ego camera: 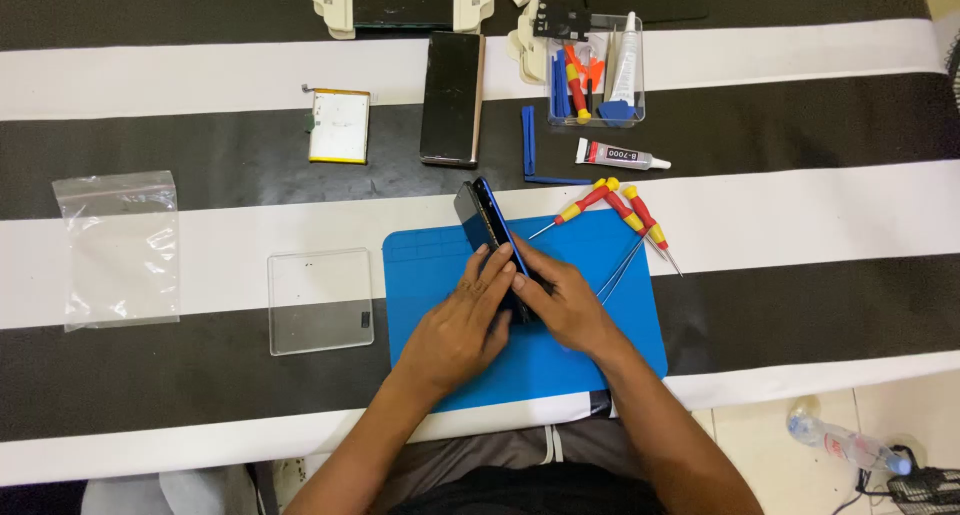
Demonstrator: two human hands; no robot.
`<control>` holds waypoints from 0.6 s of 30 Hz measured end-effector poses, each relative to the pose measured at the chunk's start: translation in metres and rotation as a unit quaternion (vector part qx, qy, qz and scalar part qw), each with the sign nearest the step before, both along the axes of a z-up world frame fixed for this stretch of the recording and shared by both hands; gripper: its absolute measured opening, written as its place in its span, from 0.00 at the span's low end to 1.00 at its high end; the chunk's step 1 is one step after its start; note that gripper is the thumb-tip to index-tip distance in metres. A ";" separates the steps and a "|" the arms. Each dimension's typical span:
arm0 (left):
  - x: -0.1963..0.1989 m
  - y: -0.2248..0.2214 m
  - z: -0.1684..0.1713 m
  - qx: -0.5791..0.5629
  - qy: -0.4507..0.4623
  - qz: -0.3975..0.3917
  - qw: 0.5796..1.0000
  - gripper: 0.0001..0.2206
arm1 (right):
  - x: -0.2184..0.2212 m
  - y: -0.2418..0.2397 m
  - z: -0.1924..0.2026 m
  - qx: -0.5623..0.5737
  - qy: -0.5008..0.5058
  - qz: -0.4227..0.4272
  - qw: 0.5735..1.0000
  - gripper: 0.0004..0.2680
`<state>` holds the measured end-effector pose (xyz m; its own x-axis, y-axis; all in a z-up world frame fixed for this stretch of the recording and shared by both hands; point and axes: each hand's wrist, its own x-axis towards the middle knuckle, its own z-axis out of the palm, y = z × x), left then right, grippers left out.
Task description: Applying adhesive to a mobile phone frame and attaching the back cover.
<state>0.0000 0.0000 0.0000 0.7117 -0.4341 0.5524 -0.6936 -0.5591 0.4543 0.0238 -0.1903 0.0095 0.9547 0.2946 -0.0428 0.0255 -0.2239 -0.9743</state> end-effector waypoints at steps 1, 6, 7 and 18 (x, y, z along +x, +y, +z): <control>-0.001 0.001 0.000 0.000 0.000 0.000 1.000 0.27 | 0.000 0.000 0.001 0.000 0.000 0.000 1.000 0.21; 0.000 0.004 -0.002 0.043 0.097 -0.054 0.993 0.32 | 0.003 -0.005 -0.005 -0.008 0.007 0.017 1.000 0.21; 0.000 0.005 -0.002 0.043 0.097 -0.055 0.993 0.32 | 0.001 -0.003 -0.003 -0.008 0.007 0.016 1.000 0.21; 0.008 0.016 0.045 -0.153 0.169 0.034 0.973 0.17 | -0.004 0.003 0.013 -0.006 0.018 -0.001 1.000 0.21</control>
<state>0.0081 0.0165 0.0447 0.8964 -0.2325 0.3775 -0.4419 -0.4015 0.8022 0.0203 -0.1872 0.0226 0.9530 0.2921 -0.0798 -0.0094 -0.2349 -0.9720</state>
